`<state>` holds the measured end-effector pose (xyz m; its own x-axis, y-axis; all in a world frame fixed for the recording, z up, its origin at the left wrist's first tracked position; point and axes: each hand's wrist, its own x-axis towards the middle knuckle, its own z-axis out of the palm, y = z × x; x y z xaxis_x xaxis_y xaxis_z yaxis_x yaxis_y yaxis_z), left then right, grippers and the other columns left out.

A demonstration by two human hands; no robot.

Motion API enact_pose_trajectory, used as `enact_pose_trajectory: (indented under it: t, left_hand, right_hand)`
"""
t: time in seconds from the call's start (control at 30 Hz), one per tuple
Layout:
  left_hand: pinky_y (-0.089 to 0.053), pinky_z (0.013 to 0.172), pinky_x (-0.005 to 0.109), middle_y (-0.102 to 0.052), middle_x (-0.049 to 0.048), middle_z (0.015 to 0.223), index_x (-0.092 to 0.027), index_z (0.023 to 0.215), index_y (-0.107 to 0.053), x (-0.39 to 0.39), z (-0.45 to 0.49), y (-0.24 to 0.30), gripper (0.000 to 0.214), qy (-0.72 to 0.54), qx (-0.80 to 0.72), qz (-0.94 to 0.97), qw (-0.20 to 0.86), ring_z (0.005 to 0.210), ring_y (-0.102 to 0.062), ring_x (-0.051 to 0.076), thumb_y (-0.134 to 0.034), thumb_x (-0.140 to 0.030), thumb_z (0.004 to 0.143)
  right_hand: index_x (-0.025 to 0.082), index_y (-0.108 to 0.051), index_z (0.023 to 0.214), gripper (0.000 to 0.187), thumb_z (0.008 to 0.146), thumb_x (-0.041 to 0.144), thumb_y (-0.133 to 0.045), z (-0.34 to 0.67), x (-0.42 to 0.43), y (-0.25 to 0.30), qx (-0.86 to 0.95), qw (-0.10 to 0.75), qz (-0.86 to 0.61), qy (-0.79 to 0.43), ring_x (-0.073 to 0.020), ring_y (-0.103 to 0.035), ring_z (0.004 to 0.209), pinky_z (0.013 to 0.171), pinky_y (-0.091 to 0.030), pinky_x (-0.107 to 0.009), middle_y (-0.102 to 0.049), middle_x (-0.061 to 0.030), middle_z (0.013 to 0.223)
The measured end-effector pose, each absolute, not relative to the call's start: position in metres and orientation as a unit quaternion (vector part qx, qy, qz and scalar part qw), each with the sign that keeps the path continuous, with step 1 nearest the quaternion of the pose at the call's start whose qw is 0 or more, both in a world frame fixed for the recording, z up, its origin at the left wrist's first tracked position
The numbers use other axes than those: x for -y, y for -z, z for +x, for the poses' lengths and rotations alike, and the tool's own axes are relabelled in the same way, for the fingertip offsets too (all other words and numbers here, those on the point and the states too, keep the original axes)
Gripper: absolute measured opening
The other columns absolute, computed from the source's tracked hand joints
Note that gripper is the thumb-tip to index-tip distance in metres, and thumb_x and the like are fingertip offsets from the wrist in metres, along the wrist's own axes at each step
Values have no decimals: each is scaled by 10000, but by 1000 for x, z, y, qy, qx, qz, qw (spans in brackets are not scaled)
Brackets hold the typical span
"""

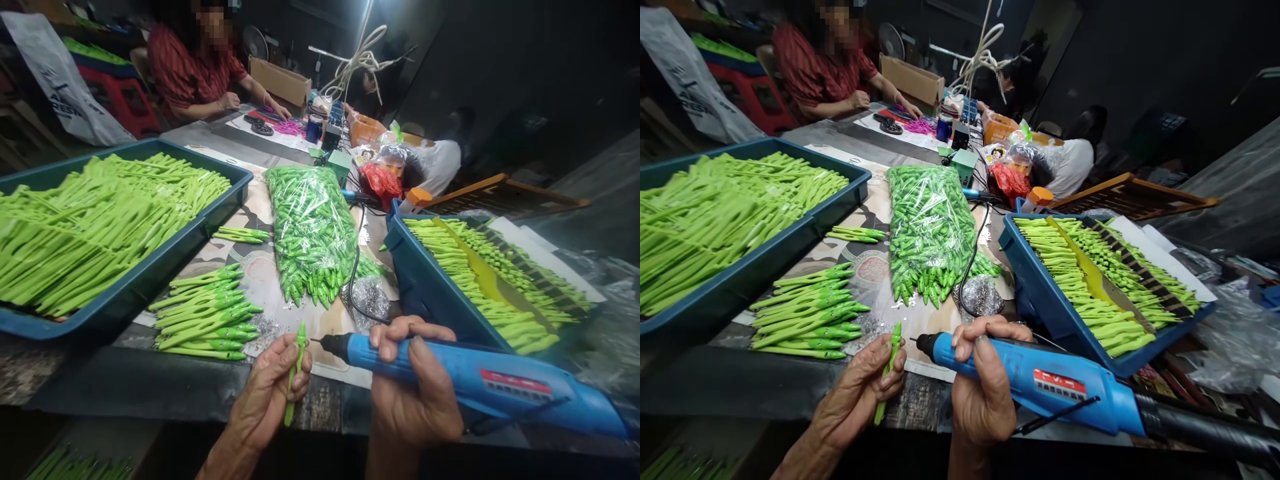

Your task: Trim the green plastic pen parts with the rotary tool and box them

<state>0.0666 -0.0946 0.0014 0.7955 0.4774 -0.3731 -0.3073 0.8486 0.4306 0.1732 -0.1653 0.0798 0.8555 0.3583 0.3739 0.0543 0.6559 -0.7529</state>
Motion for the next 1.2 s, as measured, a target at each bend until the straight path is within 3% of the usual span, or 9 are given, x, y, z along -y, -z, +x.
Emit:
enact_pose_trajectory:
  t: [0.3,0.53,1.2]
  left_hand:
    - [-230,417,148,-490,-2,626,-119,693,-490,96,66,-1,143,-182,-216,151,947,462,-354,21,-559,-195,793]
    - [-183,406,141,-408,-36,597,-132,735,-478,97,67,-2,136,-162,-220,148,951,449,-295,14,-569,-220,787]
    - [-302,423,140,-607,29,659,-149,745,-510,102,65,-2,152,-221,-243,118,937,481,-446,46,-658,-166,714]
  right_hand:
    - [174,-558,800,105,719,135,-503,172,167,-80,246,875,-406,-92,-90,-473,503,578,-391,-284,-557,-6,699]
    - [170,-555,798,123,709,128,-482,171,169,-83,247,877,-403,-83,-94,-464,494,570,-387,-289,-557,-9,691]
    - [173,-544,807,133,708,122,-472,171,171,-83,241,876,-409,-87,-90,-462,502,582,-387,-289,-554,-4,699]
